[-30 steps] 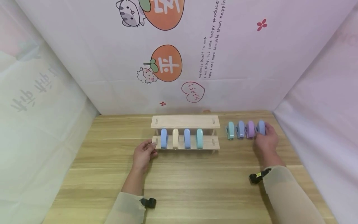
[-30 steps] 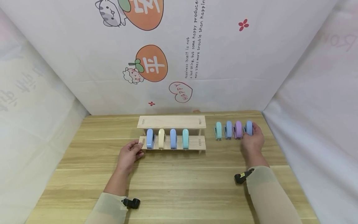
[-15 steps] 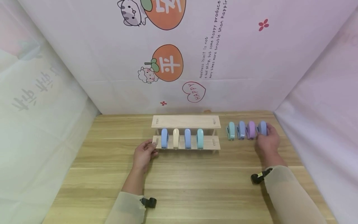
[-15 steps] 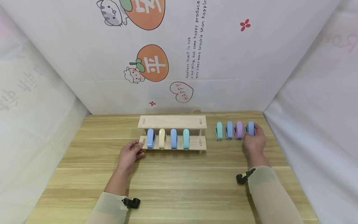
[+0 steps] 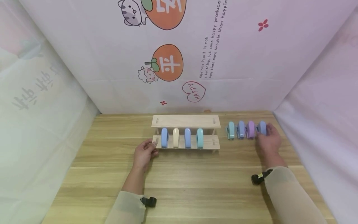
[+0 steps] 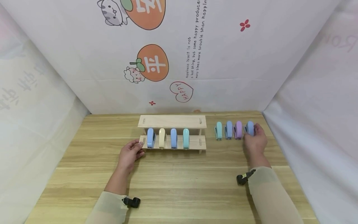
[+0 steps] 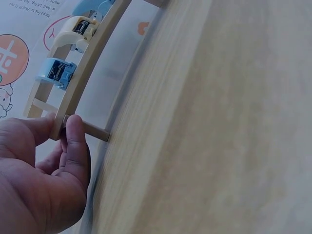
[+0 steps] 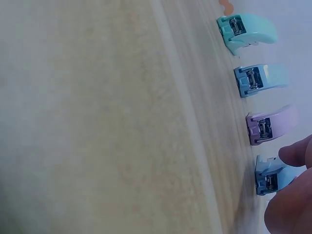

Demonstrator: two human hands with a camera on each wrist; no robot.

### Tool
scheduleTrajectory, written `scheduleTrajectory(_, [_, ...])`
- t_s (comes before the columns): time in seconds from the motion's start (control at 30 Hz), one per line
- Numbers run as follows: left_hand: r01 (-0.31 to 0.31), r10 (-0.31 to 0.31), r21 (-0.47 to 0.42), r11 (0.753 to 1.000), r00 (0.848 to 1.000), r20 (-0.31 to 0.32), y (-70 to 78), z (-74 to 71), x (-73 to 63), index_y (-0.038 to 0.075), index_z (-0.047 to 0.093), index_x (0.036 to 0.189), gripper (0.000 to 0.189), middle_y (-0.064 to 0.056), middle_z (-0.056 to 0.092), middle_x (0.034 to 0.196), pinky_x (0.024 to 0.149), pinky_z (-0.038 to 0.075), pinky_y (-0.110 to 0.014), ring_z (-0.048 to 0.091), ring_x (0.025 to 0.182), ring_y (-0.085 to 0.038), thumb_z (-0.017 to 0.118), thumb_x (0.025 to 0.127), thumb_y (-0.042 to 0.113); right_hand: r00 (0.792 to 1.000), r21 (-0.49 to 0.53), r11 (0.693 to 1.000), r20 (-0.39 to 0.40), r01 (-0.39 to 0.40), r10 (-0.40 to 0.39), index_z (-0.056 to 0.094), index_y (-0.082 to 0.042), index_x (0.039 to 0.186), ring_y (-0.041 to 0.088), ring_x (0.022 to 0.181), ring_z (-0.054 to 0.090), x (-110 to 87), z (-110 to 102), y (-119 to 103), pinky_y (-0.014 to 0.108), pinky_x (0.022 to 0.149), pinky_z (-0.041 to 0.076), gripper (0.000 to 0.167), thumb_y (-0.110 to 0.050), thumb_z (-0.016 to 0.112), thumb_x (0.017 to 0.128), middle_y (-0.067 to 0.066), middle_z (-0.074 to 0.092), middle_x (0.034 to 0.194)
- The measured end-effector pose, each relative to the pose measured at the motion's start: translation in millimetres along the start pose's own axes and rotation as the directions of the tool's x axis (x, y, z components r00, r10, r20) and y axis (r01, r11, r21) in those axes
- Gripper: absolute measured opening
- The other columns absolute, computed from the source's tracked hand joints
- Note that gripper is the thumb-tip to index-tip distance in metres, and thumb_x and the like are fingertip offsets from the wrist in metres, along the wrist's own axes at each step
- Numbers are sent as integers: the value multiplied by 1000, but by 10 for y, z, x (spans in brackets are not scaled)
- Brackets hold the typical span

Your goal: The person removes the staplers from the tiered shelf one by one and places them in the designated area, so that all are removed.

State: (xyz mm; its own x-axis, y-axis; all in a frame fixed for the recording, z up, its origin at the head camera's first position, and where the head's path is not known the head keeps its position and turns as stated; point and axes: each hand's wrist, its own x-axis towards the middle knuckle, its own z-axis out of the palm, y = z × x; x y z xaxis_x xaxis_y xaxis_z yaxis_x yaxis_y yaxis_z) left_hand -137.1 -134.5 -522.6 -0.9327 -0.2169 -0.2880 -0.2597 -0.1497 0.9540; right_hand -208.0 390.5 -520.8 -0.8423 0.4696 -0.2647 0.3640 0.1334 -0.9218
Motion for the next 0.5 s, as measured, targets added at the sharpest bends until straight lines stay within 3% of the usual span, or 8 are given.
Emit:
scheduleTrajectory(0.17, [-2, 2, 4, 1000, 1000, 10, -18, -16, 10, 4, 59, 139, 43, -14, 68, 115, 86, 65, -33, 68, 94, -24, 72, 100, 17, 1000, 27, 1000, -29, 10, -10, 16, -33, 166, 13, 157, 15, -61, -10, -1, 33, 129, 15, 88, -8, 68, 98, -10, 15, 171])
scheduleTrajectory(0.5, [-7, 6, 10, 1000, 1000, 24, -22, -23, 19, 3, 57, 140, 45, -12, 68, 113, 88, 64, -34, 68, 93, -22, 72, 100, 18, 999, 11, 999, -29, 35, -35, 15, -32, 166, 11, 157, 14, -197, -18, -52, 30, 128, 16, 83, -10, 63, 101, -10, 14, 170])
